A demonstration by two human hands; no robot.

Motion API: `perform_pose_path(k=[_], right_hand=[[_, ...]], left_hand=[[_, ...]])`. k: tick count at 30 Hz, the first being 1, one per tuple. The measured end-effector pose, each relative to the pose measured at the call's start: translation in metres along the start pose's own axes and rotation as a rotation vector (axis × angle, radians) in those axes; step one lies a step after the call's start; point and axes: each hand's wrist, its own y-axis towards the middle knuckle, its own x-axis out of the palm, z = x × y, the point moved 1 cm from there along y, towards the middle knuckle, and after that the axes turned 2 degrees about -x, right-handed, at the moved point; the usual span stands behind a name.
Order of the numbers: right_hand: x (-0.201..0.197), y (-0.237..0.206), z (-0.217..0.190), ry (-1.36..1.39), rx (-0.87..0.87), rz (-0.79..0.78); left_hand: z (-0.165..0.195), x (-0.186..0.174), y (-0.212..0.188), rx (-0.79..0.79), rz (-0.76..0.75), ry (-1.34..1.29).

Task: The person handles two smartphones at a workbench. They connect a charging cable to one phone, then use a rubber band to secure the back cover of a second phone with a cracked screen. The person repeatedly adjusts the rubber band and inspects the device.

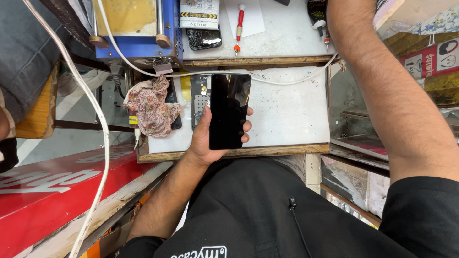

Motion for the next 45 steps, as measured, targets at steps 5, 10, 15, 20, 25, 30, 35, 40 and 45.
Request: perform_pose_path(k=[5,10,15,20,25,30,35,40,45], right_hand=[[0.001,-0.002,0.001,0.001,0.000,0.011],[-0.004,-0.001,-0.001,-0.045,-0.050,0.051],[-0.033,0.000,-0.005,-0.017,0.064,-0.065],[-0.108,-0.038,-0.006,0.354,0.185,0.144],[-0.157,-0.132,-0.064,1.122,0.173,0.271],[-0.126,-0.190,-0.122,2.114,0.574,-0.238],[-0.073,-0.232,-0.159,2.515,0.611,-0.082],[-0.071,-0.230,-0.159,2.415,0.768,-0.122],[-0.110,-0.214,-0.134,2.646,0.869,-0.013]], left_hand=[[-0.001,0.001,0.001,-0.007,0.001,0.000],[-0.001,0.002,0.000,-0.003,0.007,0.002],[0.000,0.004,-0.003,0.013,0.006,0.019],[0.003,0.006,-0.002,0.079,0.026,0.250],[-0.009,0.017,0.013,0.205,0.100,0.978],[-0.033,0.037,0.041,0.442,0.175,1.670],[-0.049,0.056,0.060,0.522,0.197,2.174],[-0.047,0.054,0.053,0.462,0.150,2.086],[-0.022,0.006,0.045,0.073,0.252,1.122]])
